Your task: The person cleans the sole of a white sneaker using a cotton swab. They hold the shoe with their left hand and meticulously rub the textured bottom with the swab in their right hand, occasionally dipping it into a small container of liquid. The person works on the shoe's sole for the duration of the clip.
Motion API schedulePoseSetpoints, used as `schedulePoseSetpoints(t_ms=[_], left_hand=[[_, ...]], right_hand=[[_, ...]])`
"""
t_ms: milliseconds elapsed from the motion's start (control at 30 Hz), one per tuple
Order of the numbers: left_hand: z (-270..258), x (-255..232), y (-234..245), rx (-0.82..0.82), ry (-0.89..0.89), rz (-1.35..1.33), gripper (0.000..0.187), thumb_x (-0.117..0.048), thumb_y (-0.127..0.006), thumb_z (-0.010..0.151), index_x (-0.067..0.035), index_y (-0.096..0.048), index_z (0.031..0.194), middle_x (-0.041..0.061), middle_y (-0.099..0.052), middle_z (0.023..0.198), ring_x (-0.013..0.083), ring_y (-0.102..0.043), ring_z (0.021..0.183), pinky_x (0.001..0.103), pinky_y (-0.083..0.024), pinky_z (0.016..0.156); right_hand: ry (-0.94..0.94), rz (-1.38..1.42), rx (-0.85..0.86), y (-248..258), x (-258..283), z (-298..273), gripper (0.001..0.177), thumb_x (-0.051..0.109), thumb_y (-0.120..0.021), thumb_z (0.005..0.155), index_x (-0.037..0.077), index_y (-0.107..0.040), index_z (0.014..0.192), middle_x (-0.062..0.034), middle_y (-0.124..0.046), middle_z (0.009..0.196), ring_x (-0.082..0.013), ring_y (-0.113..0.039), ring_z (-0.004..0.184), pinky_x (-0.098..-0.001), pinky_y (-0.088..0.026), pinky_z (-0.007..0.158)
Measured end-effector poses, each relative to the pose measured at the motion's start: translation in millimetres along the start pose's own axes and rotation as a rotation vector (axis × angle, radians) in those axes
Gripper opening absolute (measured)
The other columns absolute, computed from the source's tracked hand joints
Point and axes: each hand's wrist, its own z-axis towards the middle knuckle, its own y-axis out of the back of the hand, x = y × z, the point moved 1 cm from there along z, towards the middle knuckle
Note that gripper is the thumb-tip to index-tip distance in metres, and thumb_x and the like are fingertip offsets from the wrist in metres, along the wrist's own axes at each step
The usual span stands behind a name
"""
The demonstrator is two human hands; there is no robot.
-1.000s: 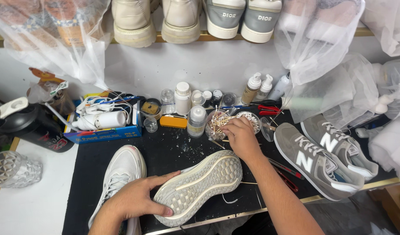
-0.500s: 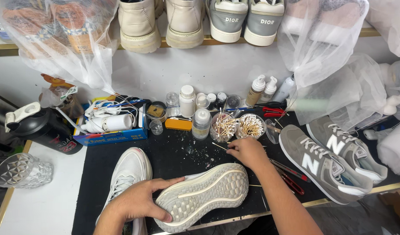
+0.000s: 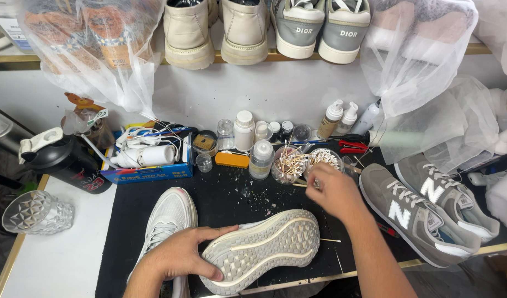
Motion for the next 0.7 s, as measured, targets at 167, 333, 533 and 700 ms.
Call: schedulePoseSetpoints(t_ms=[167, 333, 533, 700], left_hand=[[-1, -3, 1, -0.010, 0.046, -0.080, 0.097, -0.029, -0.088, 0.047, -0.039, -0.063, 0.141, 0.004, -0.082, 0.118, 0.0183, -0.076, 0.110, 0.027, -0.051, 0.103], [-2, -2, 1, -0.019, 0.060, -0.068, 0.098, -0.029, -0.088, 0.047, -0.040, -0.062, 0.142, 0.002, -0.081, 0.117, 0.0168, -0.075, 0.109, 0.026, -0.050, 0.103], [0, -1, 0, -0.005, 0.060, -0.114, 0.098, -0.028, -0.087, 0.048, -0.039, -0.062, 0.142, 0.003, -0.082, 0.117, 0.0175, -0.075, 0.109, 0.026, -0.050, 0.102], [-2, -1, 2, -0.024, 0.016, -0.108, 0.094, -0.027, -0.086, 0.052, -0.036, -0.063, 0.142, 0.003, -0.083, 0.118, 0.0177, -0.076, 0.109, 0.026, -0.051, 0.102]], right_hand=[[-0.017, -0.069, 0.007, 10, 10, 32, 0.013, 0.016, -0.075, 0.078, 0.006, -0.072, 0.086, -0.0088, -0.074, 0.083, -0.0254, -0.072, 0.075, -0.0385, -0.056, 0.069], [-0.010, -0.058, 0.061, 5, 8, 51, 0.011, 0.013, -0.074, 0.077, 0.006, -0.074, 0.085, -0.0105, -0.074, 0.084, -0.0260, -0.073, 0.075, -0.0380, -0.057, 0.071], [0.055, -0.127, 0.069, -13, 0, 63, 0.008, 0.010, -0.075, 0.077, 0.006, -0.075, 0.083, -0.0113, -0.074, 0.086, -0.0281, -0.072, 0.080, -0.0398, -0.057, 0.075], [0.366, -0.104, -0.078, -22, 12, 64, 0.017, 0.012, -0.077, 0.071, 0.004, -0.076, 0.087, -0.0133, -0.074, 0.090, -0.0343, -0.068, 0.088, -0.0444, -0.054, 0.077]])
